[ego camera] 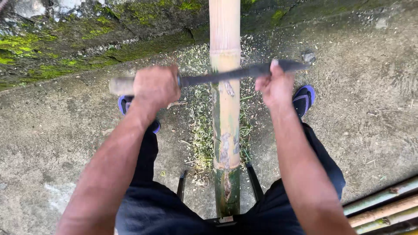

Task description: Scraping the outer green layer off a bamboo pole using a large knife.

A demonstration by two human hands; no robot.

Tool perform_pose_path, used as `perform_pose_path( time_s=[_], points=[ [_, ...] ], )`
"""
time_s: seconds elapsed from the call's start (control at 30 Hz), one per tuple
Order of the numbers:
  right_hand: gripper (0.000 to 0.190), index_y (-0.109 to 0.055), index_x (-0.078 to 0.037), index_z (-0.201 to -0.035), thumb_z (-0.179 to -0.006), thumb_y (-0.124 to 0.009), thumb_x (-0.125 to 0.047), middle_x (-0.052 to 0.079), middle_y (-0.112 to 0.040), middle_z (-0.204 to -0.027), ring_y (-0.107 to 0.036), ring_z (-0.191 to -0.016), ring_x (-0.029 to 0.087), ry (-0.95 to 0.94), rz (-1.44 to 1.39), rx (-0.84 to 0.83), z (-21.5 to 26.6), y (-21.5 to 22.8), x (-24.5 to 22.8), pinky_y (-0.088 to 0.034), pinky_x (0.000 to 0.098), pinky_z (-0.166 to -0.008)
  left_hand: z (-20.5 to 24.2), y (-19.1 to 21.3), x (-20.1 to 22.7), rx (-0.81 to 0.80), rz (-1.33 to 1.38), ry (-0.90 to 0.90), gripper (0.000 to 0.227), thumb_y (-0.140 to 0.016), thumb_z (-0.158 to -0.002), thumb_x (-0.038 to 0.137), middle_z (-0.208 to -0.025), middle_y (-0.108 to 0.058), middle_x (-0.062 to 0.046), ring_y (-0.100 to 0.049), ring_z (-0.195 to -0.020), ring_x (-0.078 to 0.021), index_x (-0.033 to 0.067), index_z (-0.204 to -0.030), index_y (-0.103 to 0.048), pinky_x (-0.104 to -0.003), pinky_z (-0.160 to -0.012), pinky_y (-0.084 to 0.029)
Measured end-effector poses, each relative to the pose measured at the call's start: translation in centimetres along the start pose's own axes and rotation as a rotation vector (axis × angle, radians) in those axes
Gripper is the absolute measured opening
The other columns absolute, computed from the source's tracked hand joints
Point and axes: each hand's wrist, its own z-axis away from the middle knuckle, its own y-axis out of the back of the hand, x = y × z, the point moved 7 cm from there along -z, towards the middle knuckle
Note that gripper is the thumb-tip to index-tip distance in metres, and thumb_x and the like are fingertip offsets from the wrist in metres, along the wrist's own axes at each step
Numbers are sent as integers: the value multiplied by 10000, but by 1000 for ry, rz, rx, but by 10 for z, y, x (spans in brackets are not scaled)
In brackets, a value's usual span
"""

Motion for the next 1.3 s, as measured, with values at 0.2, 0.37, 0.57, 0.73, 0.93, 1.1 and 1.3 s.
perform_pose_path(
  time_s=[0.2,0.37,0.57,0.73,0.93,1.1,1.3],
  points=[
    [290,-562,-9,-895,-1094,-507,-213,81,-605,-643,-586,-459,178,32,26,-3,-7,1,2,-507,323,-385,4,-13,0,-261,43,83,250,-553,-1018,318,-902,-763,-140,-777,-818,-270,113,-1125,-650,-455,-733,-608],
    [260,-548,-17,-917,-1107,-495,-187,91,-623,-691,-607,-503,178,22,13,-66,-18,-20,-21,-542,327,-433,-19,-1,-5,-7,50,28,196,-597,-939,261,-877,-739,-143,-730,-819,-307,132,-1059,-684,-462,-748,-580],
    [251,-559,-36,-953,-1099,-443,-203,106,-669,-736,-597,-487,172,36,118,1,13,-18,-25,-525,325,-405,-12,-37,-2,-141,80,0,229,-532,-986,287,-795,-725,-107,-724,-695,-245,131,-1084,-668,-453,-677,-589],
    [300,-567,3,-932,-1128,-491,-211,103,-619,-684,-592,-475,180,76,151,2,-25,-29,-48,-515,331,-396,-42,-26,-8,-28,116,0,216,-552,-943,245,-754,-679,-94,-682,-653,-247,126,-1076,-674,-443,-627,-585],
    [244,-571,-27,-935,-1074,-472,-200,68,-617,-642,-576,-453,157,-18,278,179,19,-15,-41,-497,320,-371,-27,-63,1,-214,131,-44,223,-507,-981,231,-724,-690,-83,-696,-633,-206,131,-1098,-669,-439,-638,-594],
    [286,-550,12,-922,-1103,-482,-199,79,-600,-636,-572,-452,162,61,249,129,-8,-23,-54,-503,318,-379,-37,-33,-1,-133,233,12,251,-573,-914,246,-793,-702,-112,-694,-728,-279,144,-1118,-677,-467,-714,-584],
    [212,-544,-17,-967,-1072,-439,-168,84,-596,-685,-569,-444,156,80,332,153,36,-25,-44,-511,329,-356,-18,-72,-4,-156,274,-66,255,-543,-908,181,-770,-712,-99,-726,-711,-252,171,-1115,-691,-430,-700,-579]
  ],
)
